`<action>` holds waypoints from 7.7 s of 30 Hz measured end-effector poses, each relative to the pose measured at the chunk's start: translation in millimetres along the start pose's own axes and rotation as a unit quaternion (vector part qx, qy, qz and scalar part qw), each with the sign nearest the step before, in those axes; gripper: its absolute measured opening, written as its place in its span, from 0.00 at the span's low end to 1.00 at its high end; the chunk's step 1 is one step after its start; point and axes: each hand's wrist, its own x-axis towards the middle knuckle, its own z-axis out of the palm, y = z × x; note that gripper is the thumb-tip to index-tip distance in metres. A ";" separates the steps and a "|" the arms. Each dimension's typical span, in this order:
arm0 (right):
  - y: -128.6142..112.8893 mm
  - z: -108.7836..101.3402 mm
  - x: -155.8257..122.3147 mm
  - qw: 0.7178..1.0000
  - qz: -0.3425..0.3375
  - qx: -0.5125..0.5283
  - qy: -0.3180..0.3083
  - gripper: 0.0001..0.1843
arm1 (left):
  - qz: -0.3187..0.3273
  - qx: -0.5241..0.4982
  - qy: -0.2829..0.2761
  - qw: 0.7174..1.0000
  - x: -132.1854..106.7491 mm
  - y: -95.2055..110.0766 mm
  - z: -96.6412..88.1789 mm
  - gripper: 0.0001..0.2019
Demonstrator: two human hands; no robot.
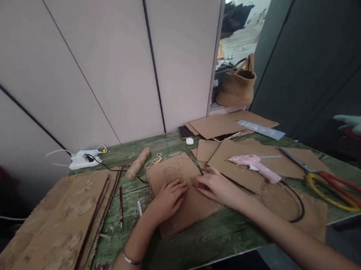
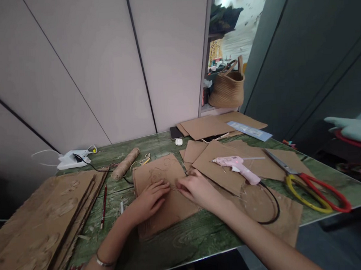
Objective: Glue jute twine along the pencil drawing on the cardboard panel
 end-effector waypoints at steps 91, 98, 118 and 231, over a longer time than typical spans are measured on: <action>-26.2 -1.8 -64.8 0.990 0.129 -0.013 -0.061 0.14 | -0.015 0.130 0.042 0.991 10.4 36.1 37.0 0.26; -31.6 -12.6 -74.3 0.989 0.116 -0.034 -0.085 0.12 | -0.026 0.121 0.040 0.992 11.2 39.7 36.0 0.27; -39.9 -17.5 -73.5 0.980 0.152 -0.002 -0.129 0.17 | 0.043 0.120 0.007 0.992 9.9 50.3 34.8 0.31; 75.6 -48.6 -204.1 0.862 0.365 0.176 0.306 0.26 | 0.022 0.157 0.009 0.987 14.4 92.0 46.7 0.24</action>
